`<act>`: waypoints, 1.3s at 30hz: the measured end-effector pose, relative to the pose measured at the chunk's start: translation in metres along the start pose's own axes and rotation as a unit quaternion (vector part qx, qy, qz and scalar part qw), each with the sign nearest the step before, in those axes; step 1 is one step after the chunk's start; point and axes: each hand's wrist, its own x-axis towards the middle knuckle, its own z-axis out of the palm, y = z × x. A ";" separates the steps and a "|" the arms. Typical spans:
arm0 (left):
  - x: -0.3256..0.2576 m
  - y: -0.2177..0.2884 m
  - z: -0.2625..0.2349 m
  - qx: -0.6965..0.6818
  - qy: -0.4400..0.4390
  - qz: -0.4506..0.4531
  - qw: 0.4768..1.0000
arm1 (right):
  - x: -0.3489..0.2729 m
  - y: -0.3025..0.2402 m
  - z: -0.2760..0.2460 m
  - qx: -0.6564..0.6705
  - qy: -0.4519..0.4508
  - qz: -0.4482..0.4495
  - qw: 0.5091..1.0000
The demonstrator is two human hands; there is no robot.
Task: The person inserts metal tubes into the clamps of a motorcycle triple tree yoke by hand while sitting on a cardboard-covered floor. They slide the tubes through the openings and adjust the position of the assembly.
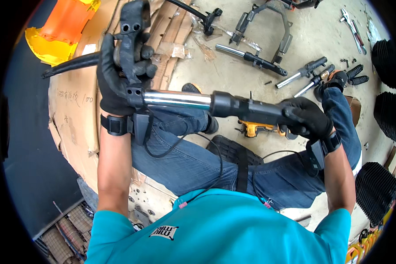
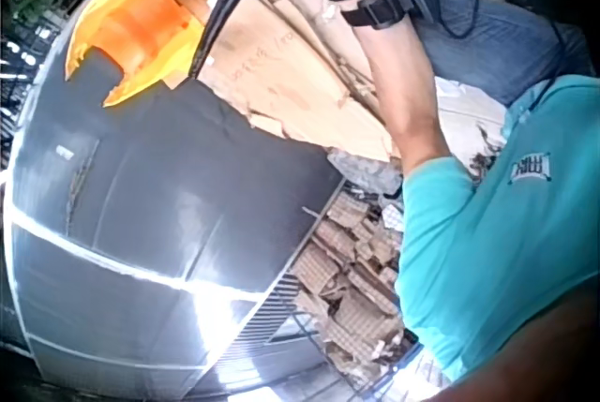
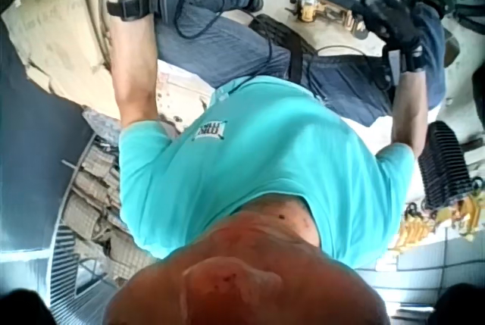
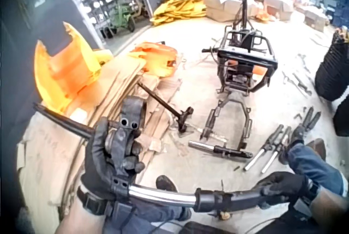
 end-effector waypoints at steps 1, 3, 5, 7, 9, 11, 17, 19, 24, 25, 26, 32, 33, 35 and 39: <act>-0.002 0.001 0.000 0.014 -0.002 0.010 1.000 | 0.001 -0.005 0.002 -0.003 -0.014 0.009 1.000; -0.001 0.007 -0.001 0.008 0.004 -0.009 1.000 | 0.001 -0.009 -0.003 -0.051 -0.009 0.000 0.999; -0.001 -0.002 -0.001 -0.024 -0.002 -0.003 1.000 | 0.007 -0.021 -0.026 -0.097 -0.001 -0.027 0.995; 0.000 -0.006 -0.001 -0.046 -0.011 0.000 0.999 | 0.002 -0.030 -0.033 -0.070 0.029 -0.054 0.996; 0.003 -0.001 0.001 -0.034 0.002 -0.003 0.999 | 0.007 -0.031 -0.034 -0.101 0.050 -0.069 0.991; 0.002 -0.004 0.003 -0.064 -0.012 -0.013 0.998 | 0.006 -0.028 -0.025 -0.123 0.081 -0.058 0.987; 0.010 -0.021 0.027 0.000 0.063 0.030 0.998 | 0.050 0.008 -0.037 -0.106 0.187 0.014 0.977; 0.013 -0.027 0.042 0.029 0.029 0.039 0.998 | 0.065 0.024 -0.040 -0.056 0.165 0.027 0.984; 0.018 -0.037 0.054 0.097 0.009 0.011 0.995 | 0.094 0.054 -0.051 -0.132 0.128 0.070 0.980; 0.018 -0.038 0.058 0.104 0.012 -0.007 0.994 | 0.095 0.055 -0.051 -0.147 0.129 0.072 0.978; 0.016 -0.040 0.062 0.103 0.012 0.019 0.994 | 0.097 0.056 -0.045 -0.169 0.145 0.057 0.973; 0.025 -0.054 0.045 0.133 0.019 -0.028 0.990 | 0.102 0.036 -0.031 -0.399 0.156 -0.051 0.902; 0.026 -0.054 0.043 0.139 0.012 -0.014 0.990 | 0.104 0.034 -0.028 -0.421 0.156 -0.070 0.891; 0.026 -0.056 0.035 0.152 -0.002 0.011 0.988 | 0.113 0.031 -0.024 -0.456 0.163 -0.106 0.869; 0.030 -0.054 0.035 0.223 0.079 -0.006 0.972 | 0.142 0.020 -0.036 -0.475 0.230 -0.120 0.841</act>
